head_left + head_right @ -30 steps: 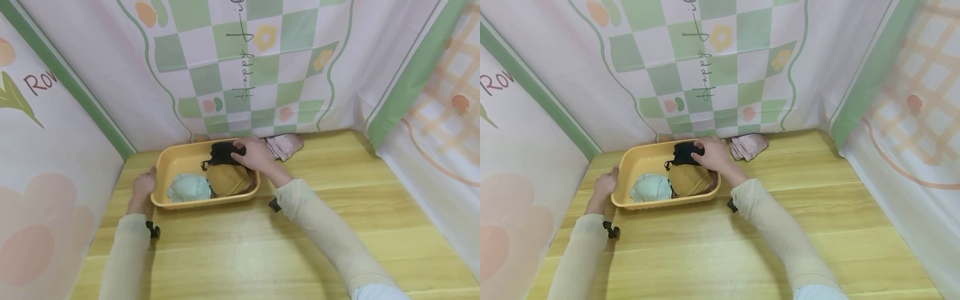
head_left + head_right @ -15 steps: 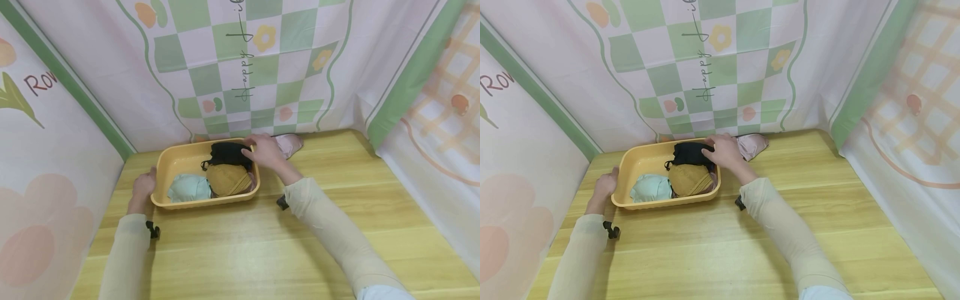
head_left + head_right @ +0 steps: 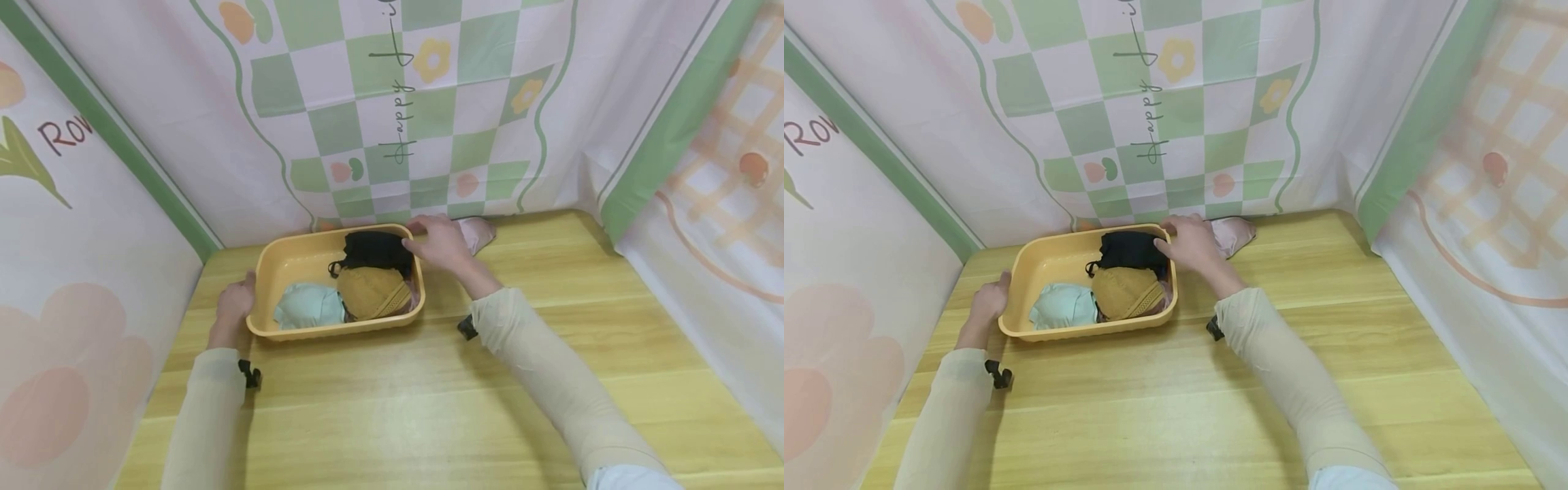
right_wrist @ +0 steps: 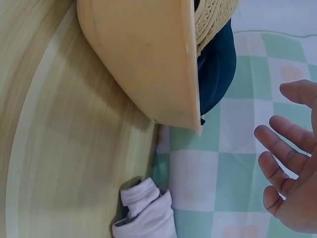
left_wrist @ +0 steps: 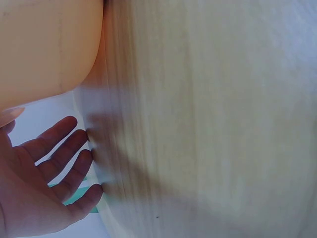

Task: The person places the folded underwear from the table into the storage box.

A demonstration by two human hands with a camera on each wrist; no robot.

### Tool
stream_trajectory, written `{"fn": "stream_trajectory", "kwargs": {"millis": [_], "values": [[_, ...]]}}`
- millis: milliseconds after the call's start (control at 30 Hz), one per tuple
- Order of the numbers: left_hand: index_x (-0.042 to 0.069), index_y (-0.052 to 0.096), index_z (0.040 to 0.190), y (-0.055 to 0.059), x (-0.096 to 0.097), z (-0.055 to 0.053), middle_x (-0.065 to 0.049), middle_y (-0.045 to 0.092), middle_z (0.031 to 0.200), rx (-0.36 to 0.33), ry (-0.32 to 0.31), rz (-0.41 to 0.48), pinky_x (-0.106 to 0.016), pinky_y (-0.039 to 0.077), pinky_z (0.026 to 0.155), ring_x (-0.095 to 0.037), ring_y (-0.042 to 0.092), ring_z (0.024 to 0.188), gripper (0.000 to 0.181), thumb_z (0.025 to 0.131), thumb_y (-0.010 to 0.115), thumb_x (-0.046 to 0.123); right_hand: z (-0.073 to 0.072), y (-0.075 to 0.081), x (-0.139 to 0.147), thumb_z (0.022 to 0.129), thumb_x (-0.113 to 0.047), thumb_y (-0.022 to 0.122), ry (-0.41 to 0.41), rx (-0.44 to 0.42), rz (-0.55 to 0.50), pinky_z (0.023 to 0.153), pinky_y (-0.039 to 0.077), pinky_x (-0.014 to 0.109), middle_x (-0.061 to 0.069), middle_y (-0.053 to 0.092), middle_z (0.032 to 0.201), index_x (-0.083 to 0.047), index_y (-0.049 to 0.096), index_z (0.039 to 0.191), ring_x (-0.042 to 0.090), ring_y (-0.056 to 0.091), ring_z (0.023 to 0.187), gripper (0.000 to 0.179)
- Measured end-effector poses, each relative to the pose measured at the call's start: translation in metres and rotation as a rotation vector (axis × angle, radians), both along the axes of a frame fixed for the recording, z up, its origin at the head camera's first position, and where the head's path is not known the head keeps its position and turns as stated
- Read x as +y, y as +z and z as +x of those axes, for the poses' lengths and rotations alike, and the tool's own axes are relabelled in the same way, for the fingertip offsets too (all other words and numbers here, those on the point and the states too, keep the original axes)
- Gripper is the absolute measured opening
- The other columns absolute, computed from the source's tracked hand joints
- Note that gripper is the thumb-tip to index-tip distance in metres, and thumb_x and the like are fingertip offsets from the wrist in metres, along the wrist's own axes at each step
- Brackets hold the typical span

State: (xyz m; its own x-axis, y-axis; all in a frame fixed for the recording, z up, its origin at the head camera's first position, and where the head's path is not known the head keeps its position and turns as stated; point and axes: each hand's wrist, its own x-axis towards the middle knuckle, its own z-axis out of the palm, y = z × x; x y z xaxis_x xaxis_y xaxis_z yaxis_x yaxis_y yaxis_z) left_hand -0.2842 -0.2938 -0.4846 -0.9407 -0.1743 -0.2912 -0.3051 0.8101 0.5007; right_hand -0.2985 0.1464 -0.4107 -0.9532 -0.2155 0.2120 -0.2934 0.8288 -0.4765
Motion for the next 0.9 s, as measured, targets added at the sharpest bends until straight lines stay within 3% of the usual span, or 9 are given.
{"fn": "stream_trajectory", "kwargs": {"millis": [400, 900], "values": [[0.000, 0.037, 0.151, 0.001, 0.001, 0.002, -0.034, 0.032, 0.155, 0.012, 0.007, 0.006, -0.062, 0.026, 0.120, -0.053, 0.031, 0.142, 0.093, 0.098, -0.003, 0.065, -0.002, -0.004, 0.015, 0.094, -0.043, 0.064, -0.004, 0.023, -0.001, 0.102, 0.047, 0.050, 0.006, 0.071, 0.125, -0.013, 0.065, 0.129, 0.032, 0.058, 0.120, 0.046], [0.001, 0.036, 0.152, 0.003, 0.003, 0.003, -0.034, 0.032, 0.155, 0.003, 0.010, 0.005, -0.062, 0.026, 0.119, -0.054, 0.031, 0.142, 0.096, 0.097, -0.005, 0.067, -0.003, -0.011, 0.034, 0.093, -0.040, 0.065, -0.014, -0.010, -0.038, 0.108, 0.042, 0.052, 0.011, 0.068, 0.127, -0.009, 0.062, 0.131, 0.035, 0.055, 0.121, 0.049]]}}
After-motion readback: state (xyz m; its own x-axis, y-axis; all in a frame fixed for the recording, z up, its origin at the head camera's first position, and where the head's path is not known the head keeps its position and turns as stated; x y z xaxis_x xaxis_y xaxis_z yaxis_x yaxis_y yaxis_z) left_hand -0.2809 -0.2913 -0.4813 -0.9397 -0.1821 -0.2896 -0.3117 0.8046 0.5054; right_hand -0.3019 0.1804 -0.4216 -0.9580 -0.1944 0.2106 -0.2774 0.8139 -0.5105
